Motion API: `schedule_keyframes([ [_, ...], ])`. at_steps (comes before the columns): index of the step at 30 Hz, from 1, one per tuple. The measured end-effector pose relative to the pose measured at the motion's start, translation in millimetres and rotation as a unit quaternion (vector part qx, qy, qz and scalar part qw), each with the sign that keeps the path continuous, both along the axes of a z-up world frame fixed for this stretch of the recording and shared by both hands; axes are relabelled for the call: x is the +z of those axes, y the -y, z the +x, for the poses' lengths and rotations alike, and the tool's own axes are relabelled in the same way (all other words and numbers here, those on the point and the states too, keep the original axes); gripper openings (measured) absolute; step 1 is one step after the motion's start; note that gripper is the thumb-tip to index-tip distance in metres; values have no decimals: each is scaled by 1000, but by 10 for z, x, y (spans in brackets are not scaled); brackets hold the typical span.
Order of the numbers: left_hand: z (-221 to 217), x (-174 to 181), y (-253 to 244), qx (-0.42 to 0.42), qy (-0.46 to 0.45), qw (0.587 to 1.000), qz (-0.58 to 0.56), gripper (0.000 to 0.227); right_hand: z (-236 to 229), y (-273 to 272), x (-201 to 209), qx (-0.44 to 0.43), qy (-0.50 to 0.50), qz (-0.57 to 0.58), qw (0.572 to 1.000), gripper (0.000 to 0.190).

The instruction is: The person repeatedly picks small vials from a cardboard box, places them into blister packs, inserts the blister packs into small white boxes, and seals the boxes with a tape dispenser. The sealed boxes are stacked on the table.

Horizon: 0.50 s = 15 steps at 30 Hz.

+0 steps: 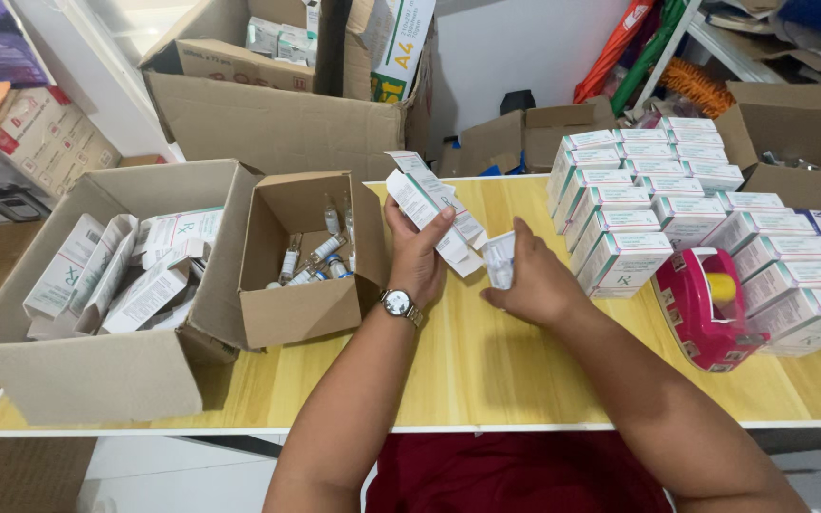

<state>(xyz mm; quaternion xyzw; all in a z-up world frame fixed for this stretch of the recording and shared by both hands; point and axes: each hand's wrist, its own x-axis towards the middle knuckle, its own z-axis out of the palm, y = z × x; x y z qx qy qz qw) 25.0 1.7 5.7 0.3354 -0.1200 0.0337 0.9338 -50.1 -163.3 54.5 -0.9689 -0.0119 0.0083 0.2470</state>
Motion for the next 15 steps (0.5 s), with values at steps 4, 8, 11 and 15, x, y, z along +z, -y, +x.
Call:
schedule_keyframes([
  [4,-8,-32,41,33,8,995,92,91,85,100,-84,-11,-3,-21,1000,126],
  [8,-18,-35,0,-44,-16,997,53,79,123,142,-108,-22,-50,-64,996,121],
  [11,-42,-46,-28,-105,-21,994,-1,71,122,165,-119,8,20,-105,994,110],
  [15,-29,-52,-37,-149,-57,985,-70,63,60,187,-98,97,291,-28,951,82],
])
